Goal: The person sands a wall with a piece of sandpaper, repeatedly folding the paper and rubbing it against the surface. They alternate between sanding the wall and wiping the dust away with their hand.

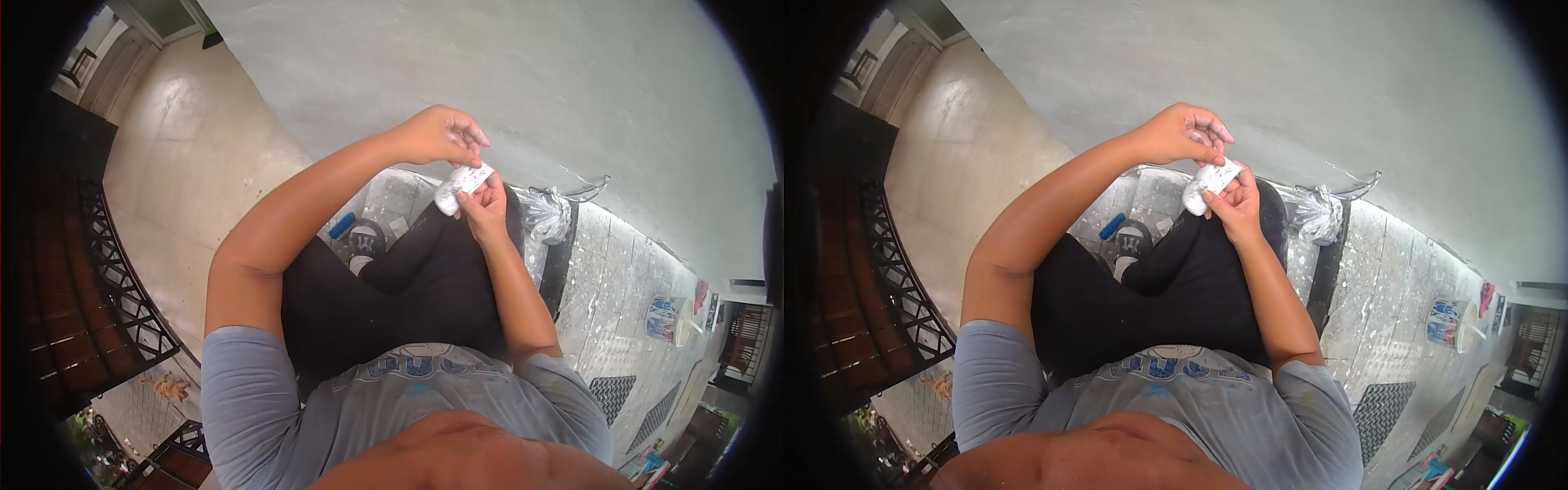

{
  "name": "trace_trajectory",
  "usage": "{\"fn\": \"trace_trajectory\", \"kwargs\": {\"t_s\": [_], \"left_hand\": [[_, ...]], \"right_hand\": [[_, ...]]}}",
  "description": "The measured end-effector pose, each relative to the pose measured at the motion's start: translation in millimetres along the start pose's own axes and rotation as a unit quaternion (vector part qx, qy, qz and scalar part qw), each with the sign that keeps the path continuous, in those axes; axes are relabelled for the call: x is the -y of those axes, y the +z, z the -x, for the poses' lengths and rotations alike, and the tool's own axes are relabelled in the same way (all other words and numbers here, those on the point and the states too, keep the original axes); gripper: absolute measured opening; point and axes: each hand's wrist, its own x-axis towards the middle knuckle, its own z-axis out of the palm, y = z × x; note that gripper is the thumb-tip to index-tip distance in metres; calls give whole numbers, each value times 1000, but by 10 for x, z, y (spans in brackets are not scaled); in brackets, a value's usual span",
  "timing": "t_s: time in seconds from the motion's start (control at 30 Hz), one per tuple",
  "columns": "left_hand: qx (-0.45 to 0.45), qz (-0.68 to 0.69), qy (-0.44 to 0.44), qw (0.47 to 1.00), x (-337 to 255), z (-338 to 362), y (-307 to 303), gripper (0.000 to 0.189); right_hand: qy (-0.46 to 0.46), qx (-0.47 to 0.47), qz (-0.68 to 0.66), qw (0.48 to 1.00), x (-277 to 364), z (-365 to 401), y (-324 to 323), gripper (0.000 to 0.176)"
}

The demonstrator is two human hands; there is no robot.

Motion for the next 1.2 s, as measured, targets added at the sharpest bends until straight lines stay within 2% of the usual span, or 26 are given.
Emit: {"fn": "trace_trajectory", "kwargs": {"t_s": [0.07,0.17,0.23,0.27,0.33,0.37,0.4,0.43,0.47,0.5,0.53,0.57,0.63,0.73,0.83,0.87,0.93,1.0,1.03,1.1,1.2], "left_hand": [[-41,67,31,996,-63,-18,11,29],[-64,-58,100,991,-153,39,115,28],[-66,-114,82,988,-129,100,169,36],[-69,-150,84,983,-142,92,152,40],[-250,-277,163,913,-263,192,328,47],[-253,-285,189,905,-399,244,404,46],[-252,-292,219,896,-588,289,476,46],[-126,-260,207,935,-800,379,531,41],[5,-229,191,954,-1021,478,637,37],[157,-125,98,975,-1198,610,835,27],[276,-179,100,939,-1457,746,1014,28],[389,-154,115,901,-1502,832,1172,30],[521,-128,25,843,-1544,1069,1474,26],[604,-69,-4,794,-1511,1164,1760,23],[601,-33,56,797,-1466,1073,1790,24],[567,12,93,818,-1431,1034,1801,25],[483,107,162,854,-1352,1028,1817,28],[351,286,54,890,-1325,1208,1896,33],[301,342,42,889,-1375,1302,1997,36],[196,447,35,872,-1478,1485,2199,43],[142,537,-3,831,-1562,1602,2362,41]], "right_hand": [[9,6,-41,999,-45,-64,-51,48],[-21,-6,-30,999,-58,48,-13,33],[-37,-24,-22,999,-36,159,101,29],[-59,-59,-10,996,-38,113,109,24],[-90,-139,6,986,-26,66,135,15],[-109,-183,11,977,-60,37,77,10],[-83,-242,-7,967,35,3,130,8],[-62,-302,-27,951,136,-25,181,8],[-51,-317,-46,946,157,-38,138,8],[-39,-333,-68,940,163,-32,91,8],[-20,-331,-59,942,207,-25,67,9],[0,-326,-60,943,197,-43,78,9],[-1,-276,-53,960,69,-51,1,10],[-15,-247,-46,968,47,-56,36,10],[-59,-201,-66,976,2,-50,47,10],[-84,-205,-44,974,-22,-45,37,9],[-66,-215,-30,974,59,33,34,8],[-52,-221,-18,974,171,54,73,8],[-84,-215,-44,972,-5,-6,22,9],[-24,-199,-45,979,74,19,3,10],[-54,-191,-54,979,5,-23,-16,11]]}}
